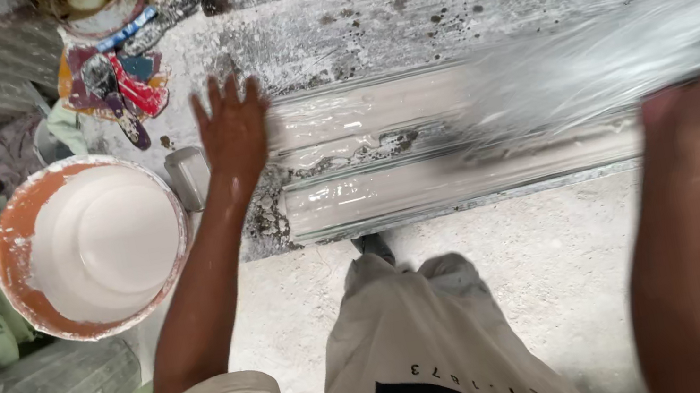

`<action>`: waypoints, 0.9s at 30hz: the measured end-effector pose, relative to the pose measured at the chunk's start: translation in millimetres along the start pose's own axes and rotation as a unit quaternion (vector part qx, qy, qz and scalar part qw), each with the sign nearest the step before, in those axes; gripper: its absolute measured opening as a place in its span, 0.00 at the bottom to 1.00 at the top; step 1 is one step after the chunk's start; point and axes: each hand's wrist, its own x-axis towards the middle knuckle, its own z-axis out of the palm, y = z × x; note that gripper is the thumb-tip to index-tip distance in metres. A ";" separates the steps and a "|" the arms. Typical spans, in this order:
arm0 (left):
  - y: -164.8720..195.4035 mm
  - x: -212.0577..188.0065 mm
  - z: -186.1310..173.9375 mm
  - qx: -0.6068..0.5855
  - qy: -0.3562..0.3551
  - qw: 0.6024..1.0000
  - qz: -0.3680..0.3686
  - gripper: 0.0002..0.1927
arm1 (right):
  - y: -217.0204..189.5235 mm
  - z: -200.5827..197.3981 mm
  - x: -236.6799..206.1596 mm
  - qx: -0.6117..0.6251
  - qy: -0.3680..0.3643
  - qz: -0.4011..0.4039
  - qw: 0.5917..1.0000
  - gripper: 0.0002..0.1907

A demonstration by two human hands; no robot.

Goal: The person applies wet plaster from a bowl onto a long decorative molding laid on a workbench, spreading it by hand along the grooves. They then lay strands of fiberglass mesh over the wet plaster and press them in, and finally smooth the surface using a small sponge block, working along the length of the molding.

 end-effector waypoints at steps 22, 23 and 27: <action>-4.7 -14.7 2.6 0.138 -0.012 0.990 -0.025 0.23 | 99.2 -22.7 56.3 0.001 0.134 0.019 0.991 0.15; 14.6 -7.3 -4.5 0.026 0.041 0.999 -0.018 0.23 | 108.5 -9.4 43.7 0.006 0.118 0.033 0.992 0.15; 135.4 -18.6 -36.2 -0.542 -0.023 0.837 -0.071 0.21 | 151.5 55.0 -13.4 0.058 0.068 0.115 0.989 0.14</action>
